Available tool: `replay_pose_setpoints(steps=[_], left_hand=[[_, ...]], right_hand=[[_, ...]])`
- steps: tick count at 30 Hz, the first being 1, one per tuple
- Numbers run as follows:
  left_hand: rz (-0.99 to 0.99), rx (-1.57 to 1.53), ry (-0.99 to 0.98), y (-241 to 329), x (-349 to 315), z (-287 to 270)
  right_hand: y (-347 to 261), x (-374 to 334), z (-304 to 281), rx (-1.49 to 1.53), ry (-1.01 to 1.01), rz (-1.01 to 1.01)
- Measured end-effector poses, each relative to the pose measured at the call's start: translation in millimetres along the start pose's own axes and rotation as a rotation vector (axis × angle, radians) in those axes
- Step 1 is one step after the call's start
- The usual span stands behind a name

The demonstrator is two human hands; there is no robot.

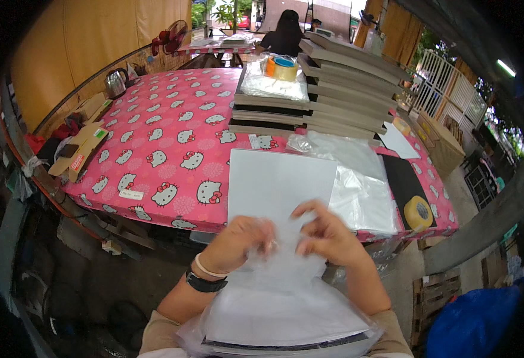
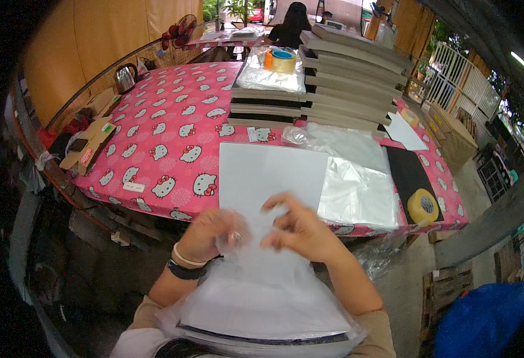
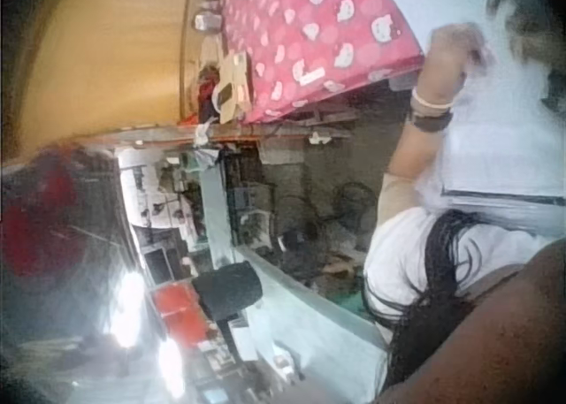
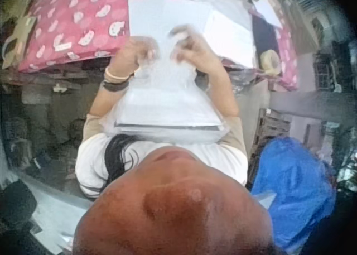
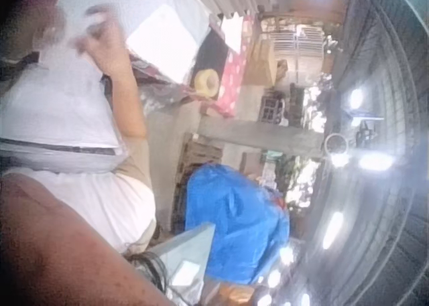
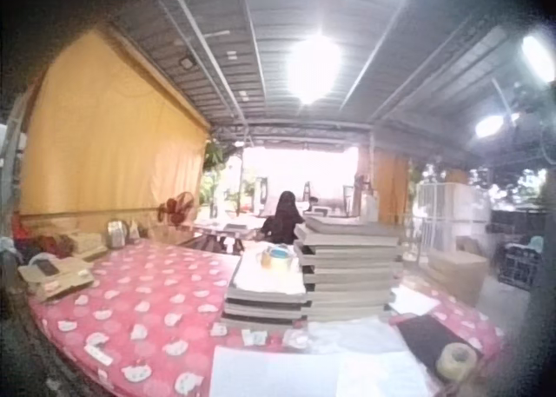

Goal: The person wraps several black rectangular boards in clear plastic bags. They open each bag, insert a board, and seal the bag, repeating the process for multiple items. The wrapped boards are stacked on a pink Hello Kitty tablecloth.

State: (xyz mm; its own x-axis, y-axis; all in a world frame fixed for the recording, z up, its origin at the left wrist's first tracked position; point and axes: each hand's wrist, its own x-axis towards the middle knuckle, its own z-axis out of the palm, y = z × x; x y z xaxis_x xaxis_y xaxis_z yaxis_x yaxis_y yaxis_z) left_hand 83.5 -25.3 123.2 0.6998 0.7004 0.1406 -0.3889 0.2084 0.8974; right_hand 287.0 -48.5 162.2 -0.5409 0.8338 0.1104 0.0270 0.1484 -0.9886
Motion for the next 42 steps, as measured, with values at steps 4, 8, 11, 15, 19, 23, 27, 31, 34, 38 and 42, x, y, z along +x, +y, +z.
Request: replay_pose_setpoints(steps=[4,8,11,15,19,23,27,31,34,38,42], left_hand=[[0.449,-0.855,0.396,12.2,5.4,-0.7],[0.258,-0.568,0.337,-26.0,-18.0,-25.0],[0.154,-0.389,-0.366,-54.3,-29.9,-44.6],[0.509,-0.651,0.328,-25.5,-38.1,-11.6],[0.358,-0.456,0.265,-25.9,-16.3,-24.5],[0.216,-0.249,0.281,-36.7,1.5,-91.9],[0.332,-0.214,0.427,12.7,36.4,-91.7],[0.33,0.798,0.471,17.0,81.4,-131.7],[0.323,1.607,0.711,13.0,94.5,-128.6],[0.709,1.684,0.749,-7.5,55.1,-93.3],[0.393,1.11,0.61,0.5,13.7,-100.0]], right_hand=[[45.6,-8.5,-18.3,0.11,-0.747,0.047],[57.7,-28.6,-43.6,0.565,0.08,-0.576],[49.6,-25.7,-52.5,0.993,0.472,-0.573],[76.7,-33.6,-33.6,0.652,-0.464,-0.25],[109.6,-38.8,-63.2,0.552,-0.204,-0.186],[97.1,-32.3,-113.7,0.887,0.42,-0.491],[69.3,-14.0,-123.7,0.109,0.475,-0.146],[82.9,32.4,-152.3,-0.601,0.622,-0.107],[93.4,42.7,-148.8,-1.015,0.71,-0.061],[74.2,1.3,-114.2,-1.26,0.796,-0.445],[76.6,-25.7,-103.8,-0.382,0.673,-0.149]])
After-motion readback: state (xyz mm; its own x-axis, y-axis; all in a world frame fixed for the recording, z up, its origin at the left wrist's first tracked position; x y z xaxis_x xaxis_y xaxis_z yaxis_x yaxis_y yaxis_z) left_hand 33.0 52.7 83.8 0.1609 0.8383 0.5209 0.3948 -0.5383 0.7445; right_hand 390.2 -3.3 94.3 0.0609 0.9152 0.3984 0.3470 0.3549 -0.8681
